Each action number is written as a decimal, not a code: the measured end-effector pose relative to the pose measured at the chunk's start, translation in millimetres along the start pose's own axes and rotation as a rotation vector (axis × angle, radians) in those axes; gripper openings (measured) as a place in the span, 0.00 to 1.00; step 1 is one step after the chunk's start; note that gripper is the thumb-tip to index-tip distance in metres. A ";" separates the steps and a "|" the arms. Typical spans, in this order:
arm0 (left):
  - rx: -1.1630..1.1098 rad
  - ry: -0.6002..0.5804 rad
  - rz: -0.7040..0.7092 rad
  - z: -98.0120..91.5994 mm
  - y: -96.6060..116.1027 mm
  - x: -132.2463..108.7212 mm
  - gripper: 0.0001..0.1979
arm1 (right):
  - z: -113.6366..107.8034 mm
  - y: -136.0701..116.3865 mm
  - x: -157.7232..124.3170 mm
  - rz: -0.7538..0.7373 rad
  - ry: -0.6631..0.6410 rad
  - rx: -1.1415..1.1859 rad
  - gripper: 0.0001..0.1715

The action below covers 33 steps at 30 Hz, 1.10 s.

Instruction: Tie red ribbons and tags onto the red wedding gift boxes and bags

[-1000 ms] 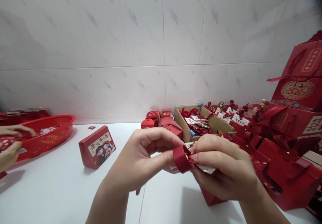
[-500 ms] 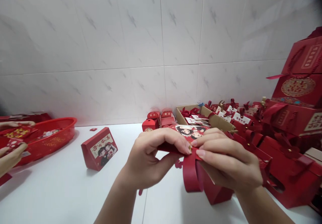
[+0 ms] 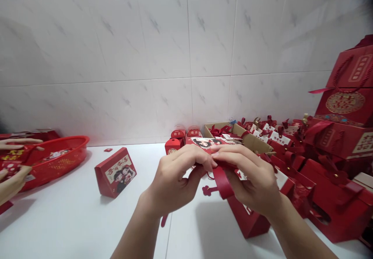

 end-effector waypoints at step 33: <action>0.165 -0.022 -0.001 6.0 9.8 1.9 0.15 | -9.4 -19.8 3.4 -0.069 0.165 -0.065 0.13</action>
Point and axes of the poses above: each hand's wrist, its own x-axis towards the middle knuckle, its own z-axis out of the palm, y = z × x, the point moved 5 cm from there along x, towards the middle knuckle, and after that the axes turned 8 degrees about x, right-handed, at the moved point
